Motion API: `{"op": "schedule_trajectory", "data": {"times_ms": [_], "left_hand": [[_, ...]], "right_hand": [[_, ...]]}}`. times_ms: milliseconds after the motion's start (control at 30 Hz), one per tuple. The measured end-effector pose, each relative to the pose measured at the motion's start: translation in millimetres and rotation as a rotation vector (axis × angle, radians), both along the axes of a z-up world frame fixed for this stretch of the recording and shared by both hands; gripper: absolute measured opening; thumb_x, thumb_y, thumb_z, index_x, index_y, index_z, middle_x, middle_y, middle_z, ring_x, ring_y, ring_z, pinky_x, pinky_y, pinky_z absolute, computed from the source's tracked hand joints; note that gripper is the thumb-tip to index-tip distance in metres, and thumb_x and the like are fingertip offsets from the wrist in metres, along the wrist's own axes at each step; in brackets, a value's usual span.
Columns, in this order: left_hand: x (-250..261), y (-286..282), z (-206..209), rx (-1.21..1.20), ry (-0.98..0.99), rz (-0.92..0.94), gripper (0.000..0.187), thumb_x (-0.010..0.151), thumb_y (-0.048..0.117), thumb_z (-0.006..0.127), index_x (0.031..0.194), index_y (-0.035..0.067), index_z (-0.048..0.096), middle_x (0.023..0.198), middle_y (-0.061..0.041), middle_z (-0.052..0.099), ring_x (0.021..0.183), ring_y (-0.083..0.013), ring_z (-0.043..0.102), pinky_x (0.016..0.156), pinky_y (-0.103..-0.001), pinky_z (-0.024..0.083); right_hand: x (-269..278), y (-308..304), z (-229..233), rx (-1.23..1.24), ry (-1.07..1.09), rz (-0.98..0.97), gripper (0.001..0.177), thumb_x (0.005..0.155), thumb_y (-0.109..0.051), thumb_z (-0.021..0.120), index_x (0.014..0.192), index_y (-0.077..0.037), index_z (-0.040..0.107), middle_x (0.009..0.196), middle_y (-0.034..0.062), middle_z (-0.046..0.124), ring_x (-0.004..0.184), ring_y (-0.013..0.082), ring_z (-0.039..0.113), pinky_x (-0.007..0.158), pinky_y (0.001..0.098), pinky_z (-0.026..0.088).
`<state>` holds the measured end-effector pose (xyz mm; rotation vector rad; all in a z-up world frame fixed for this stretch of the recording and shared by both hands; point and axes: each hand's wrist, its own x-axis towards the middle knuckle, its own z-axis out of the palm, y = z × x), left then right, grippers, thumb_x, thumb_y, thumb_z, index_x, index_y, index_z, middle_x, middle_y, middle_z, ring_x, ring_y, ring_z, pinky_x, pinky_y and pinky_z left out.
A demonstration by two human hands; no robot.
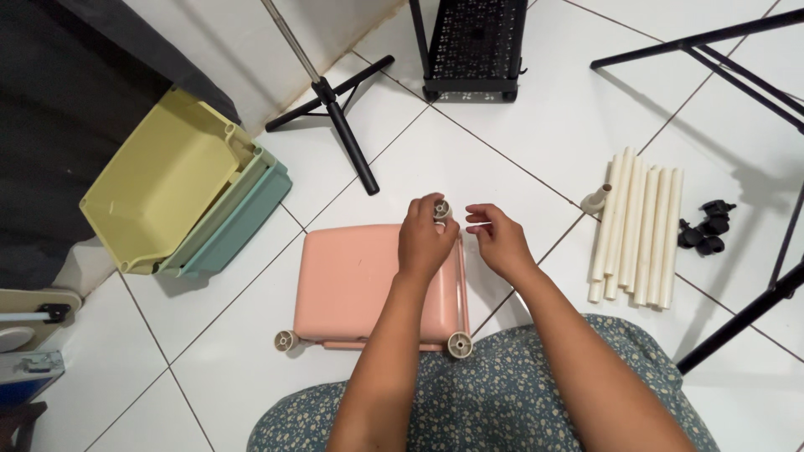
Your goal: The person assembles plastic storage bins by inserting white plastic rods into corner holes and attaching small wheels to the base. They handle teal, yellow, and pink bins, stacking completed units and moving parts as needed.
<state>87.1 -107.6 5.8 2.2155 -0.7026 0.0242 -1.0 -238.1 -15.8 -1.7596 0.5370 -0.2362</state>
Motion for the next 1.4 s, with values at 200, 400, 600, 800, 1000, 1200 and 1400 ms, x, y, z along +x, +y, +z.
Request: {"op": "schedule_trajectory", "data": {"times_ms": [200, 400, 600, 800, 1000, 1200, 1400], "left_hand": [[-7.7, 14.5, 6.0, -0.018, -0.033, -0.054, 0.04, 0.082, 0.014, 0.072, 0.121, 0.009, 0.065, 0.115, -0.012, 0.067, 0.094, -0.0289, 0.07, 0.08, -0.041, 0.057], [-11.5, 16.9, 10.9, -0.051, -0.072, -0.079, 0.038, 0.083, 0.013, 0.073, 0.12, 0.009, 0.065, 0.113, -0.012, 0.068, 0.096, -0.0302, 0.07, 0.083, -0.042, 0.057], [-12.0, 17.7, 8.7, -0.09, -0.102, -0.078, 0.038, 0.083, 0.013, 0.074, 0.119, 0.009, 0.065, 0.113, -0.012, 0.069, 0.097, -0.0311, 0.069, 0.084, -0.043, 0.056], [-9.8, 18.0, 6.1, -0.104, -0.114, -0.097, 0.038, 0.082, 0.014, 0.073, 0.119, 0.009, 0.065, 0.111, -0.011, 0.07, 0.095, -0.0301, 0.07, 0.086, -0.043, 0.056], [-9.0, 18.6, 2.8, -0.115, -0.145, -0.095, 0.036, 0.084, 0.016, 0.075, 0.118, 0.008, 0.065, 0.11, -0.011, 0.07, 0.097, -0.031, 0.07, 0.087, -0.043, 0.056], [-8.4, 18.2, 2.1, -0.094, -0.151, -0.088, 0.036, 0.085, 0.016, 0.075, 0.118, 0.008, 0.065, 0.11, -0.011, 0.071, 0.099, -0.0323, 0.069, 0.087, -0.043, 0.055], [-7.8, 18.9, 2.8, -0.074, -0.102, -0.095, 0.036, 0.086, 0.015, 0.074, 0.12, 0.008, 0.065, 0.111, -0.01, 0.071, 0.102, -0.031, 0.069, 0.089, -0.043, 0.055]], "right_hand": [[4.8, 1.9, 1.8, 0.038, -0.104, 0.062, 0.037, 0.098, 0.004, 0.048, 0.129, -0.006, 0.064, 0.123, 0.0108, 0.073, 0.11, 0.0192, 0.074, 0.092, 0.0324, 0.059], [4.8, 4.9, 2.9, 0.115, -0.134, 0.106, 0.035, 0.101, -0.004, 0.052, 0.133, -0.009, 0.066, 0.125, 0.0067, 0.073, 0.111, 0.0164, 0.072, 0.096, 0.031, 0.057], [6.3, 6.2, 1.2, 0.11, -0.098, 0.086, 0.032, 0.099, -0.011, 0.062, 0.129, -0.012, 0.071, 0.115, 0.006, 0.077, 0.105, 0.0136, 0.071, 0.091, 0.0295, 0.056], [9.7, 3.7, -6.2, 0.165, -0.115, 0.066, 0.031, 0.096, -0.013, 0.067, 0.126, -0.012, 0.074, 0.113, 0.0049, 0.078, 0.104, 0.0126, 0.072, 0.091, 0.0287, 0.057], [10.9, 2.8, -10.1, 0.124, -0.134, 0.051, 0.029, 0.096, -0.015, 0.069, 0.124, -0.011, 0.075, 0.114, 0.0049, 0.079, 0.104, 0.0125, 0.072, 0.091, 0.0284, 0.057], [11.2, 2.8, -9.6, 0.104, -0.139, 0.048, 0.029, 0.096, -0.016, 0.069, 0.124, -0.011, 0.075, 0.113, 0.0049, 0.079, 0.103, 0.0123, 0.072, 0.091, 0.0286, 0.057], [12.3, 3.6, -9.8, 0.119, -0.132, 0.044, 0.028, 0.095, -0.014, 0.069, 0.122, -0.011, 0.076, 0.11, 0.0059, 0.079, 0.101, 0.0126, 0.073, 0.089, 0.0285, 0.058]]}}
